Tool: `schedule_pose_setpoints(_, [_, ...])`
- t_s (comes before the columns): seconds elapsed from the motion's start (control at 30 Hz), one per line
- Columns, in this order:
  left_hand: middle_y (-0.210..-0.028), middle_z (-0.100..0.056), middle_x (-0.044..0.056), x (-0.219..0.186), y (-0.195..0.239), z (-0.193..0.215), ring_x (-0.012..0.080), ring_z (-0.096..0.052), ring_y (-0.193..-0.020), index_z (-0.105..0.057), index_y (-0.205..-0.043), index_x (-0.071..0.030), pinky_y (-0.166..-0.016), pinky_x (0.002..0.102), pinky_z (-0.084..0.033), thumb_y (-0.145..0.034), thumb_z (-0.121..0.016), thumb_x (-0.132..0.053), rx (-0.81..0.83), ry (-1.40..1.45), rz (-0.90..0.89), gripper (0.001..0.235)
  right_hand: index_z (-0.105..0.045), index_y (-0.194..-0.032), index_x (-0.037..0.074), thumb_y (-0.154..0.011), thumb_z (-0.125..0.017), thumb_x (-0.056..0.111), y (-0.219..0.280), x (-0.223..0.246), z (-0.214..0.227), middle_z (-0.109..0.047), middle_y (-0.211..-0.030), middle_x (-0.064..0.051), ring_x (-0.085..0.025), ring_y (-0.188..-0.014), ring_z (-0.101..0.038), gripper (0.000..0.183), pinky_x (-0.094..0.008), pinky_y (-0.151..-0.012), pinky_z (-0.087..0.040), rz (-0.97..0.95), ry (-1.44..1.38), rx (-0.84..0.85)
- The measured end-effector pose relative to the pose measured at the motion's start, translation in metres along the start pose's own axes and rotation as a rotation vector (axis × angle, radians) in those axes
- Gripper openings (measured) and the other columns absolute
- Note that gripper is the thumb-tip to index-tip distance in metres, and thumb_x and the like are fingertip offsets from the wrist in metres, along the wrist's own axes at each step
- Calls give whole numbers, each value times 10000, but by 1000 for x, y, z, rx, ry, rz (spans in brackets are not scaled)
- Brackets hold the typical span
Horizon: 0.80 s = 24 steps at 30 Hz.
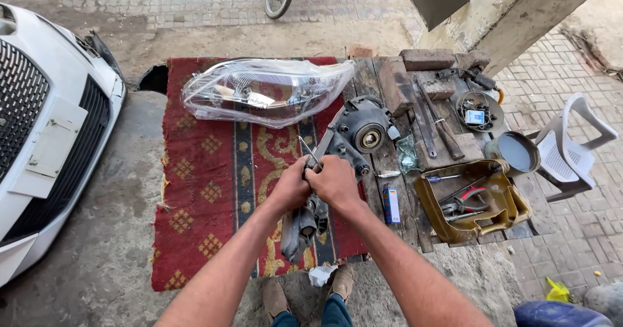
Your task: The person uses a screwdriver to unscrew and remove components from a car headlight assembly placed on a workbench. They manipulate the internal parts and the housing while working on the disassembly.
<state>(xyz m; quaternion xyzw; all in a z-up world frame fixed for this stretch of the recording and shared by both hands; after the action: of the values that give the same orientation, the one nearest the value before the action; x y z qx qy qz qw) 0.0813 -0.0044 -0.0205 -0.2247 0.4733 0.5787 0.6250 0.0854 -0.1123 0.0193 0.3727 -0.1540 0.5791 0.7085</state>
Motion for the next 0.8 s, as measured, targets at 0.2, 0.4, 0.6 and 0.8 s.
schedule_pose_setpoints(0.2, [-1246,-712,239,-2,0,-1,442,-623,-1243,-507,-1521,-189,-1099,561,-485,-896,-549,-261,-13,-35,1,631,-758,-790,72,-884,-715,232,-5,-2,1,-730,-702,-177,-423,-769,-750,190,-543,-662,-589,34,-1,-10])
schedule_pose_setpoints(0.4, [-1277,-689,266,3,-3,-9,468,-616,-1239,-525,-1509,-152,-1064,573,-502,-889,-562,-244,-11,-26,-36,628,-770,-741,88,-837,-717,229,-16,-12,2,-734,-725,-187,-446,-798,-742,178,-562,-682,-581,57,-5,51])
schedule_pose_setpoints(0.6, [-1305,-690,243,-9,1,-4,442,-615,-1265,-563,-1493,-138,-1056,556,-504,-866,-596,-223,-62,53,-24,633,-762,-718,104,-831,-713,223,-11,-3,11,-730,-739,-194,-447,-807,-741,172,-553,-715,-590,107,27,118])
schedule_pose_setpoints(0.8, [-1190,-748,190,36,-20,-8,376,-679,-1175,-724,-1288,-154,-955,499,-561,-846,-684,-239,-195,69,52,452,-784,-789,76,-868,-710,304,-6,6,18,-750,-838,-246,-507,-893,-734,251,-581,-766,-589,202,88,166])
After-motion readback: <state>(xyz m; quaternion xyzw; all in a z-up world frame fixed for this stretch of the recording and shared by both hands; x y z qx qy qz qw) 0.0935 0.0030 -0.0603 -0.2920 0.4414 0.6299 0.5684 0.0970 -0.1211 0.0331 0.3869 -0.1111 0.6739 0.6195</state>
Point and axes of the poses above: each hand's wrist, its own y-axis away from the middle knuckle, its own z-axis out of the back of the hand, x = y × z, the point moved 8 cm from there along -y, towards the middle knuckle
